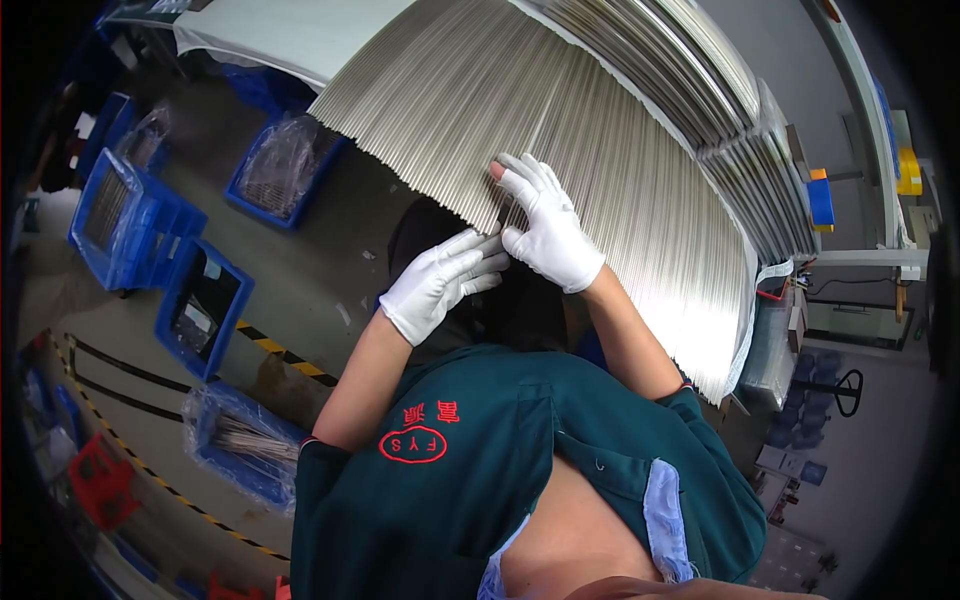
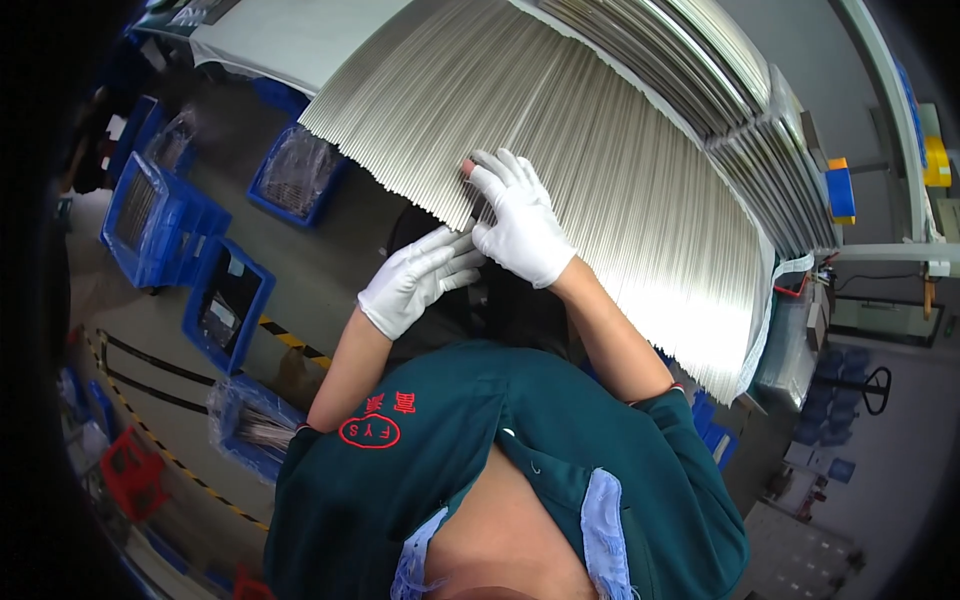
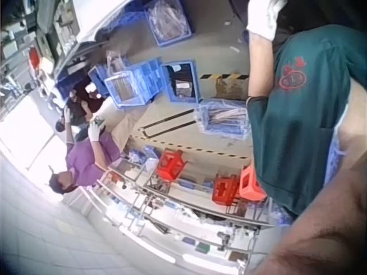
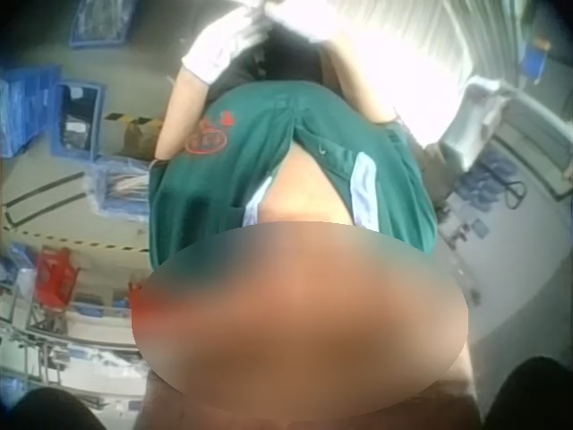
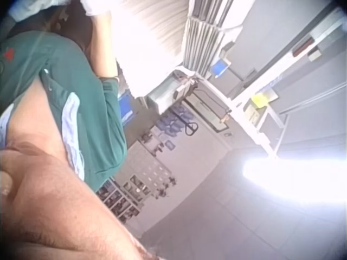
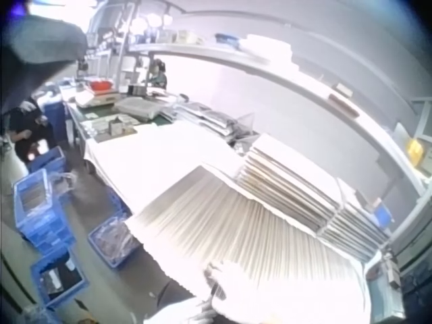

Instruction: Sorting and counting metal heatsink fins on a workbench and placing them into plastic sleeves.

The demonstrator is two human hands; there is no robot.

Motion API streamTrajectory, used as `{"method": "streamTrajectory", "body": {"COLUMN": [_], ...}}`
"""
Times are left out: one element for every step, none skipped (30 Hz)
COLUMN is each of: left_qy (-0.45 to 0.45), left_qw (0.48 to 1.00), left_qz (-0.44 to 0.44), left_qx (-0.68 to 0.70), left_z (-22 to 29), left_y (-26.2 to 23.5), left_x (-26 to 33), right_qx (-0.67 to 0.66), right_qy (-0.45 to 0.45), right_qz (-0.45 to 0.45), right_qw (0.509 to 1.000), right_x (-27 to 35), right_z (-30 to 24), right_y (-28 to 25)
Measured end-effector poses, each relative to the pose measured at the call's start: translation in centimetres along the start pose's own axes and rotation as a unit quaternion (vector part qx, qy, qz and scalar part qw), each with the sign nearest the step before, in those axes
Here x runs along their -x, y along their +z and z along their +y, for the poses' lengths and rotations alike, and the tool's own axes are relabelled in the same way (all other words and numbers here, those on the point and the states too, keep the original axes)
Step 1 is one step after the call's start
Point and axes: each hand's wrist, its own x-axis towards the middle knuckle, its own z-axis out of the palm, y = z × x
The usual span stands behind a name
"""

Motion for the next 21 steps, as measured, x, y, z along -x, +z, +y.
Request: {"method": "streamTrajectory", "body": {"left_qy": [0.002, 0.003, 0.004, 0.004, 0.005, 0.005, 0.004, 0.005, 0.012, 0.018, 0.018, 0.02, 0.021, 0.022, 0.023, 0.025, 0.026, 0.023, 0.02, 0.02, 0.026], "left_qw": [1.0, 1.0, 1.0, 1.0, 1.0, 1.0, 1.0, 1.0, 1.0, 1.0, 1.0, 1.0, 1.0, 1.0, 1.0, 0.999, 0.999, 0.999, 1.0, 1.0, 1.0], "left_qz": [0.007, 0.007, 0.004, 0.0, 0.001, -0.005, -0.01, -0.01, 0.002, 0.012, 0.013, 0.006, -0.001, 0.0, -0.012, -0.022, -0.021, -0.017, -0.014, -0.014, -0.01], "left_qx": [0.014, 0.014, 0.006, -0.002, -0.002, -0.007, -0.012, -0.012, 0.002, 0.016, 0.016, 0.009, 0.003, 0.003, -0.005, -0.013, -0.012, -0.013, -0.014, -0.014, -0.008], "left_z": [-0.1, 0.0, 0.1, 0.1, 0.1, 0.1, 0.2, 0.2, 0.2, 0.2, 0.3, 0.4, 0.5, 0.6, 0.6, 0.7, 0.6, 0.5, 0.5, 0.5, 0.6], "left_y": [-0.2, -0.2, -0.3, -0.3, -0.4, -0.4, -0.4, -0.3, -0.3, -0.2, -0.3, -0.4, -0.5, -0.6, -0.7, -0.8, -0.9, -1.0, -1.1, -1.0, -0.8], "left_x": [0.0, 0.0, 0.0, 0.0, 0.0, 0.1, 0.1, 0.1, 0.2, 0.3, 0.3, 0.3, 0.4, 0.3, 0.2, 0.2, 0.2, 0.1, 0.1, 0.1, 0.3], "right_qx": [-0.006, -0.006, -0.012, -0.017, -0.017, -0.005, 0.008, 0.008, 0.004, 0.0, 0.001, -0.009, -0.018, -0.018, -0.016, -0.013, -0.014, -0.003, 0.009, 0.009, 0.009], "right_qy": [0.008, 0.007, 0.004, 0.001, 0.0, -0.005, -0.01, -0.011, -0.013, -0.016, -0.016, -0.012, -0.009, -0.01, -0.013, -0.017, -0.018, -0.022, -0.026, -0.026, -0.027], "right_qz": [-0.007, -0.007, -0.005, -0.005, -0.005, -0.004, -0.003, -0.003, 0.001, 0.007, 0.006, 0.007, 0.007, 0.007, 0.011, 0.014, 0.013, 0.012, 0.01, 0.01, 0.006], "right_qw": [1.0, 1.0, 1.0, 1.0, 1.0, 1.0, 1.0, 1.0, 1.0, 1.0, 1.0, 1.0, 1.0, 1.0, 1.0, 1.0, 1.0, 1.0, 1.0, 1.0, 1.0], "right_x": [0.0, -0.1, -0.3, -0.4, -0.4, -0.5, -0.6, -0.6, -0.6, -0.7, -0.7, -0.7, -0.8, -0.9, -1.0, -1.2, -1.3, -1.3, -1.4, -1.3, -1.3], "right_z": [0.0, -0.1, -0.3, -0.4, -0.5, -0.6, -0.6, -0.5, -0.4, -0.3, -0.3, -0.3, -0.4, -0.5, -0.7, -0.9, -1.1, -1.3, -1.3, -1.3, -1.2], "right_y": [0.0, 0.0, 0.0, 0.1, 0.2, 0.4, 0.5, 0.5, 0.6, 0.6, 0.5, 0.5, 0.5, 0.5, 0.5, 0.6, 0.6, 0.7, 0.7, 0.7, 0.7]}}
